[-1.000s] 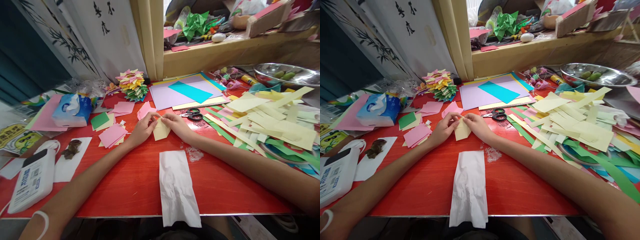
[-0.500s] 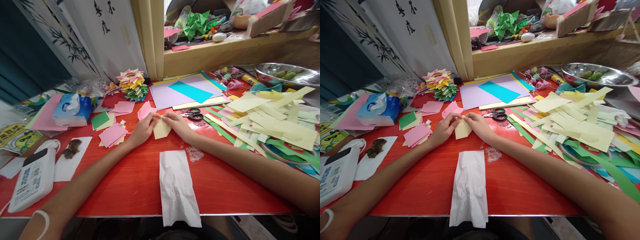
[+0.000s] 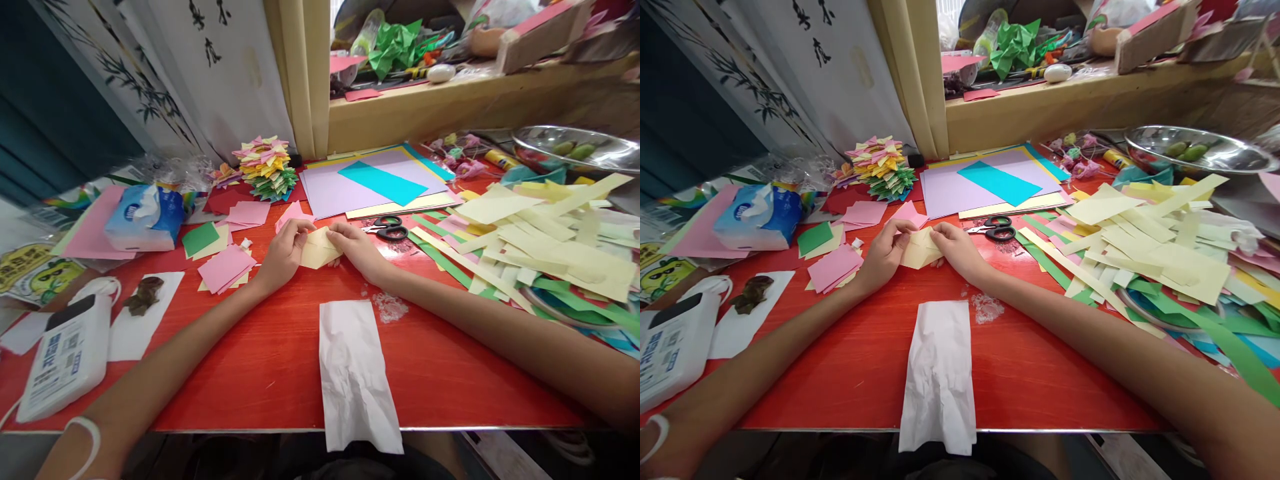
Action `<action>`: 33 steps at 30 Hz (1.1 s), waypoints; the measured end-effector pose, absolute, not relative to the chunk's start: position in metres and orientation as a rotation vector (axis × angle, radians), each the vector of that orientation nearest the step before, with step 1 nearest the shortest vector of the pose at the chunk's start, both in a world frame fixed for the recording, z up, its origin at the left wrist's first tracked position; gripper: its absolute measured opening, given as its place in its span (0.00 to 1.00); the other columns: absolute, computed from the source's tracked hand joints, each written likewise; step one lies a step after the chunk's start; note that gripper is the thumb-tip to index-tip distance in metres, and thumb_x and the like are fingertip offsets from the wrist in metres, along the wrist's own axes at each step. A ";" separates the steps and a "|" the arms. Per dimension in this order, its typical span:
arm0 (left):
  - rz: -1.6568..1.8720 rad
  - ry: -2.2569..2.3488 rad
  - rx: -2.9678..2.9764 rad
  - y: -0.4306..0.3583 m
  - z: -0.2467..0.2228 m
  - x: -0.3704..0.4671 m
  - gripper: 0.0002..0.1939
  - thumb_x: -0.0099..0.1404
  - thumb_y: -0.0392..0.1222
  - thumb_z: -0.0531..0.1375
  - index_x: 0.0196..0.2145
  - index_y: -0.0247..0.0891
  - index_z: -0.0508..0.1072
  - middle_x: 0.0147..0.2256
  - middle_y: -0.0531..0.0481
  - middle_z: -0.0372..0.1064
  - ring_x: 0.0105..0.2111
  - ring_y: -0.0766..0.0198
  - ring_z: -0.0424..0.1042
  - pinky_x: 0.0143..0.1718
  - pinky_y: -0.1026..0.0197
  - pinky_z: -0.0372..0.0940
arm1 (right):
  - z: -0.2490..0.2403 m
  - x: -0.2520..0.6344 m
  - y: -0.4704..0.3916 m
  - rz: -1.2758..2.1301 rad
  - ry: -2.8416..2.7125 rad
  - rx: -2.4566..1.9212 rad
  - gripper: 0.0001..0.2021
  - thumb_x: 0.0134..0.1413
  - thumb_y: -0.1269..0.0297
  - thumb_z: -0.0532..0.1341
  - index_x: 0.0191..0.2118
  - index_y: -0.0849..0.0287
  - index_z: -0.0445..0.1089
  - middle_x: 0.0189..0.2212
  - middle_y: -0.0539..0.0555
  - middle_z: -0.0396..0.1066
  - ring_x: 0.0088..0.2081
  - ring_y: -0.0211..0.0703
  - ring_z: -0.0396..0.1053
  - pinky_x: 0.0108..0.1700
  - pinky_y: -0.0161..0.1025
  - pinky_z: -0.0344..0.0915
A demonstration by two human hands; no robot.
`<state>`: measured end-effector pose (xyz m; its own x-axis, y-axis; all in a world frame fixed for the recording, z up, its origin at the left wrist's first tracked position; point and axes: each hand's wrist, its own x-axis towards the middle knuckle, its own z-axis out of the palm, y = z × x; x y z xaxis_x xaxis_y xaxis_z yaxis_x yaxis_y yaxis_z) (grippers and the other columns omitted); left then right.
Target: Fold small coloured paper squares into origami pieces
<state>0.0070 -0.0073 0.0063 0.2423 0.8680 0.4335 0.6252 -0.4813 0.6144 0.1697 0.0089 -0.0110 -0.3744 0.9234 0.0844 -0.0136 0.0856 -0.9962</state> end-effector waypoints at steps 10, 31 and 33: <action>1.077 1.360 2.132 -0.004 0.003 0.006 0.10 0.64 0.42 0.48 0.41 0.39 0.62 0.40 0.49 0.64 0.37 0.67 0.66 0.39 0.62 0.61 | -0.006 0.170 0.006 1.358 -1.735 -0.906 0.10 0.54 0.62 0.51 0.25 0.60 0.57 0.17 0.46 0.59 0.19 0.32 0.61 0.23 0.31 0.59; 0.868 1.332 2.227 -0.007 0.007 0.010 0.12 0.63 0.47 0.50 0.41 0.39 0.62 0.41 0.50 0.65 0.42 0.65 0.65 0.44 0.63 0.59 | -0.008 0.171 0.005 1.196 -1.791 -0.951 0.10 0.54 0.61 0.50 0.28 0.61 0.62 0.20 0.48 0.61 0.22 0.32 0.61 0.24 0.31 0.57; 0.863 1.336 2.243 -0.007 0.007 0.011 0.12 0.63 0.47 0.50 0.41 0.39 0.62 0.41 0.50 0.66 0.41 0.64 0.65 0.44 0.63 0.59 | -0.008 0.171 0.006 1.180 -1.808 -0.955 0.10 0.54 0.61 0.50 0.28 0.61 0.62 0.21 0.48 0.61 0.22 0.32 0.61 0.24 0.31 0.57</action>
